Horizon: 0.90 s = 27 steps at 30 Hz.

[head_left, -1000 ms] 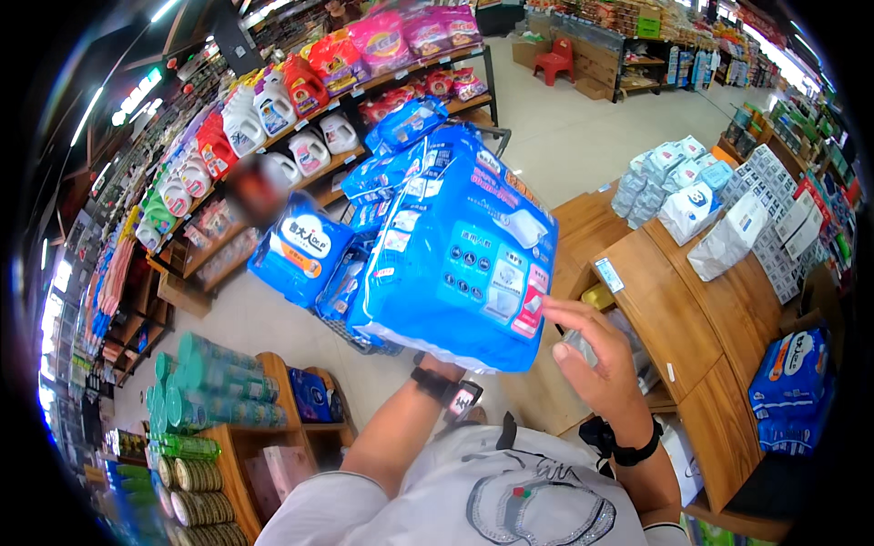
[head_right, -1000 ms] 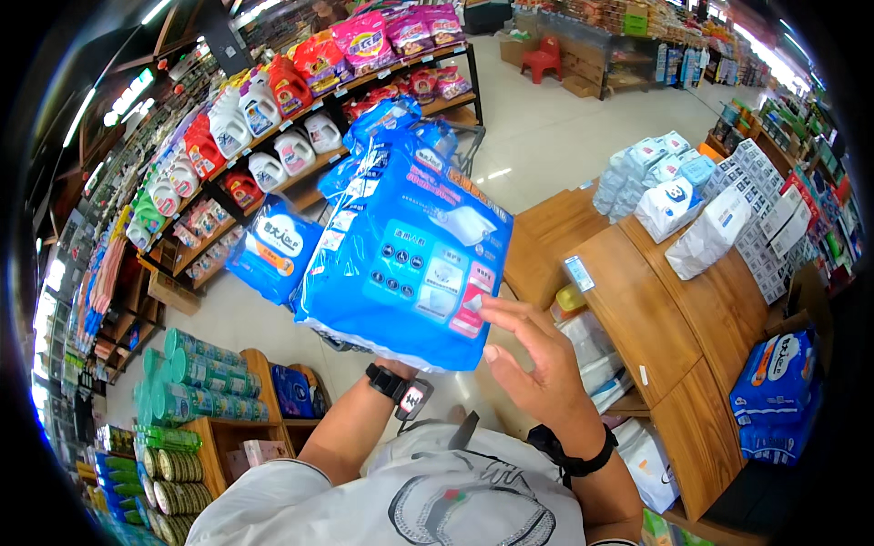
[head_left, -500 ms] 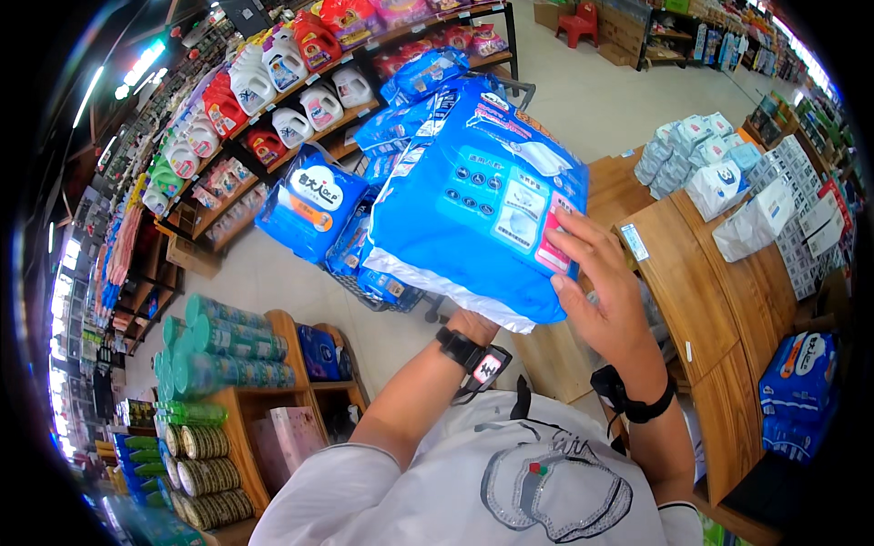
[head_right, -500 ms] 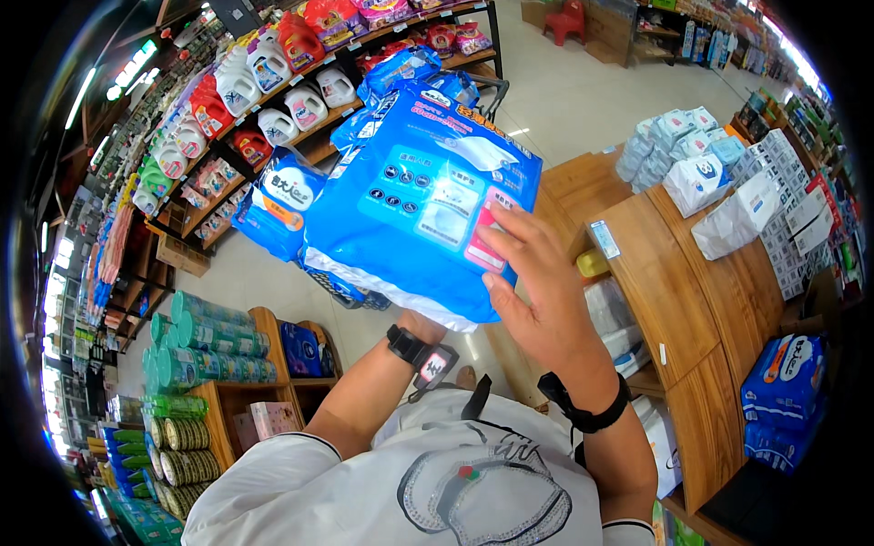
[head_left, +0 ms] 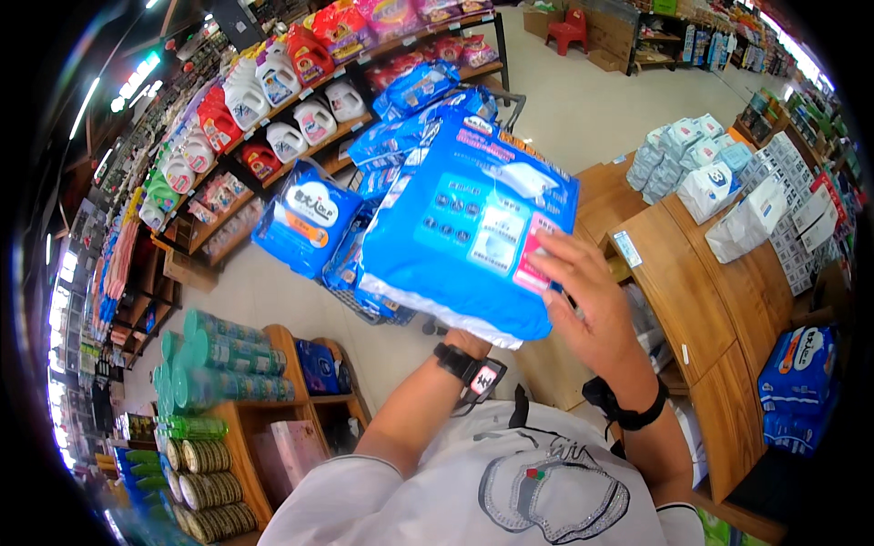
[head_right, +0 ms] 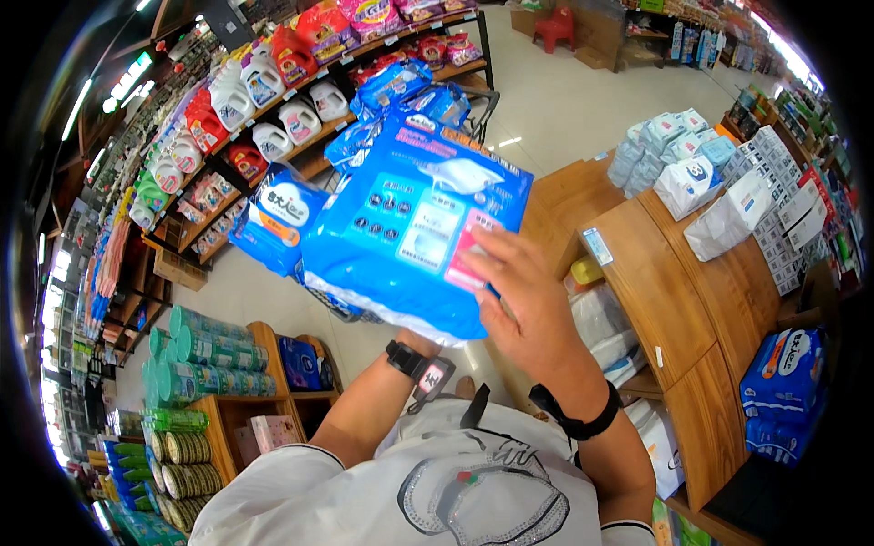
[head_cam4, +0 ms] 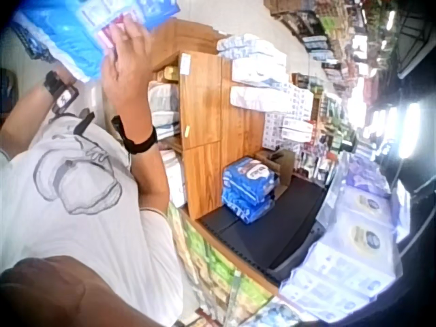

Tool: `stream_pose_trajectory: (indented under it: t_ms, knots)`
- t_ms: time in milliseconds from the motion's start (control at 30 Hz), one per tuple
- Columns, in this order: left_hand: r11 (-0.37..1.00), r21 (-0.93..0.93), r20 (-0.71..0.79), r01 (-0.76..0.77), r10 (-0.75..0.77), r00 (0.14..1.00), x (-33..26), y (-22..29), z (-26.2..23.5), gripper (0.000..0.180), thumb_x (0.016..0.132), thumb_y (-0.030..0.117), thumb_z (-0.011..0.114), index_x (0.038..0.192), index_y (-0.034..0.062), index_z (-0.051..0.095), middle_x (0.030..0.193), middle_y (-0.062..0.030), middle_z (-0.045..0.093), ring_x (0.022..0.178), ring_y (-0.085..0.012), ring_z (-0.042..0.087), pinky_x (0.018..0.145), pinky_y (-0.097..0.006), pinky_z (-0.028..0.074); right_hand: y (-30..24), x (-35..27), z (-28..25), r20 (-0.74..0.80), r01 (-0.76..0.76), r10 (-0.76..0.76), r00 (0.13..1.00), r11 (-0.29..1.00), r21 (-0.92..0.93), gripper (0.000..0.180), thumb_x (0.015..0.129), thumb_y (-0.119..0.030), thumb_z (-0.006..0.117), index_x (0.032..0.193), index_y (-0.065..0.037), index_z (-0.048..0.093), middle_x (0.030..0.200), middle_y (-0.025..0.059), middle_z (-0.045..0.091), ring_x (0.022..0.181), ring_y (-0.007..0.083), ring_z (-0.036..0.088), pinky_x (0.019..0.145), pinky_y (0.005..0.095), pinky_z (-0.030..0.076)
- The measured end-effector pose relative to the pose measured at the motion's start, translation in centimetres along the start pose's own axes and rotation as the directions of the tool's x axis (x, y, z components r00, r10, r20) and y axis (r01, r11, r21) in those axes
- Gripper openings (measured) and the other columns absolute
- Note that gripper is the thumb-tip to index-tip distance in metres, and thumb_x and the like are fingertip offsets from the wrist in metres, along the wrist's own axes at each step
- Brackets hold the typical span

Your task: The person picks up blue packages from a wooden table, turns them over to examine them, and places them into a metal shopping cart.

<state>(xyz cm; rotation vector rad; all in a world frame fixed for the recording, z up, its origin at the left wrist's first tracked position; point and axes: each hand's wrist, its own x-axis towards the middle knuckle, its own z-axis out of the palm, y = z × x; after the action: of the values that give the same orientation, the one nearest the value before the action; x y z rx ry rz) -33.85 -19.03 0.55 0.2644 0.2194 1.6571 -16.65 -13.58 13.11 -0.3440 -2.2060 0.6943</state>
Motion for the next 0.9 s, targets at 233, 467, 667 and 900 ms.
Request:
stream_pose_trajectory:
  t_ms: [233, 467, 667, 900]
  knots:
    - [0.996, 0.073, -0.065, 0.049, -0.044, 0.997, -2.2, 1.3, -2.7, 0.067, 0.108, 0.052, 0.035, 0.159, 0.0100, 0.027, 0.159, -0.0137, 0.037, 0.144, -0.0291, 0.040, 0.120, -0.045, 0.033, -2.1, -0.7, -1.2, 0.033, -0.059, 0.054, 0.998, 0.983, 0.176, 0.032, 0.085, 0.000, 0.065, 0.117, -0.002, 0.067, 0.125, 0.0159, 0.067, 0.116, 0.0351, 0.060, 0.101, 0.0440, 0.047]
    - [0.991, 0.103, -0.092, 0.087, -0.078, 0.993, -3.4, 2.5, -2.7, 0.066, 0.108, 0.051, 0.037, 0.159, 0.0096, 0.028, 0.158, -0.0131, 0.039, 0.143, -0.0282, 0.041, 0.120, -0.044, 0.034, -3.4, -1.4, -1.4, 0.027, -0.040, 0.034, 0.999, 0.959, 0.281, 0.027, 0.083, 0.003, 0.065, 0.110, 0.000, 0.068, 0.113, 0.0147, 0.071, 0.107, 0.0332, 0.064, 0.091, 0.0404, 0.053]
    - [0.989, 0.115, -0.111, 0.098, -0.085, 0.990, -4.0, 2.9, -2.8, 0.066, 0.108, 0.050, 0.038, 0.159, 0.0094, 0.028, 0.158, -0.0126, 0.040, 0.142, -0.0275, 0.042, 0.119, -0.043, 0.035, -3.9, -1.8, -1.5, 0.035, -0.044, 0.035, 0.999, 0.954, 0.297, 0.026, 0.083, 0.003, 0.066, 0.108, 0.000, 0.069, 0.111, 0.0152, 0.071, 0.104, 0.0327, 0.065, 0.090, 0.0405, 0.053]
    - [0.990, 0.116, -0.116, 0.084, -0.071, 0.991, -4.3, 3.0, -2.6, 0.065, 0.108, 0.049, 0.040, 0.158, 0.0090, 0.029, 0.157, -0.0121, 0.041, 0.141, -0.0266, 0.043, 0.119, -0.043, 0.035, -3.7, -2.0, -1.4, 0.055, -0.061, 0.047, 0.997, 0.952, 0.300, 0.025, 0.083, 0.004, 0.066, 0.107, 0.001, 0.069, 0.109, 0.0148, 0.072, 0.101, 0.0319, 0.065, 0.088, 0.0401, 0.053]
